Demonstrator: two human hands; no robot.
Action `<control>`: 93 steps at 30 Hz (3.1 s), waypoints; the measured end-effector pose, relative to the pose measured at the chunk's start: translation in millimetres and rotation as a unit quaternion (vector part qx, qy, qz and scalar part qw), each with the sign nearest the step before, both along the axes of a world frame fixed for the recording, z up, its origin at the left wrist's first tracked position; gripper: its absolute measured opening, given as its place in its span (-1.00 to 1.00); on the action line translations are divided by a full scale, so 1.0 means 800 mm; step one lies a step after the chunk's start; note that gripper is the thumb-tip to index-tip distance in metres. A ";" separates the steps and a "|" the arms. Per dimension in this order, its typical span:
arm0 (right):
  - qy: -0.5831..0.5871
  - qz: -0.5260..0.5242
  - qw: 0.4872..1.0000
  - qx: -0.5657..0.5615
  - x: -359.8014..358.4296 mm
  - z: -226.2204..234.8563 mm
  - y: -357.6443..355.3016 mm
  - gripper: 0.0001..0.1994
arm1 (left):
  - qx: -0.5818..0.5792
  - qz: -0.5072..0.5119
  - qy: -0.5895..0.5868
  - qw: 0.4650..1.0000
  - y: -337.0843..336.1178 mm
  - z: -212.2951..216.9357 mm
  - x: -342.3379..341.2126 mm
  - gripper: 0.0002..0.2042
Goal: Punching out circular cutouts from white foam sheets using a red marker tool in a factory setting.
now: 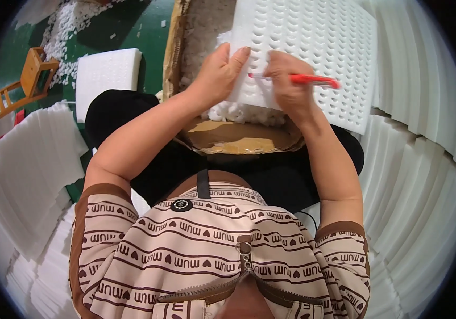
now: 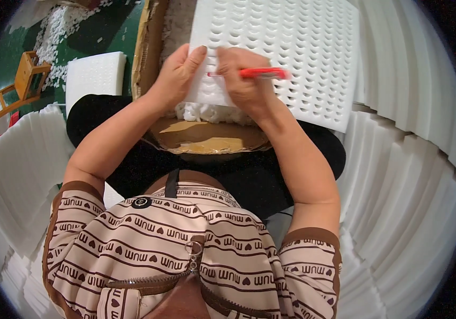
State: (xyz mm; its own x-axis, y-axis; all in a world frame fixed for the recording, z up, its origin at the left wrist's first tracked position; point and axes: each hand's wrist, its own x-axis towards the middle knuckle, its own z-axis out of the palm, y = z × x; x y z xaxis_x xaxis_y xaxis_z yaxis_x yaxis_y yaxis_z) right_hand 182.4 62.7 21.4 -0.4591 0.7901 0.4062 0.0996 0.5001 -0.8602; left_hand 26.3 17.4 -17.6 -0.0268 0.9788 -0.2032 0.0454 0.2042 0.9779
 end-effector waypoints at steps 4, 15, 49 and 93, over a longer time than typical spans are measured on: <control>0.080 -0.128 0.961 -0.233 0.066 0.032 0.007 -0.63 | -0.071 0.010 -0.185 0.980 0.000 0.027 -0.011 -0.69; 0.026 -0.106 0.985 -0.130 0.068 0.024 -0.001 -0.65 | -0.105 -0.019 -0.242 0.964 0.000 0.029 -0.014 -0.70; 0.018 0.011 0.997 0.079 0.006 0.000 -0.010 -0.85 | 0.020 -0.038 -0.151 0.988 -0.006 0.012 0.013 -0.71; -0.042 -0.129 0.986 -0.098 0.063 0.012 -0.003 -0.69 | -0.011 -0.005 -0.206 0.978 0.002 0.014 -0.006 -0.70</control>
State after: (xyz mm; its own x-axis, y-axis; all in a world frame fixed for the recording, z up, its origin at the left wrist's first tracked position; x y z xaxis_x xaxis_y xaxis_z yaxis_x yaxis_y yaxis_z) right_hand 233.2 60.2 31.1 -0.2577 0.9447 0.2026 0.2767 0.2730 -0.9214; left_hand 21.6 18.7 -6.7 0.0707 0.9739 -0.2156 -0.3507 0.2266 0.9087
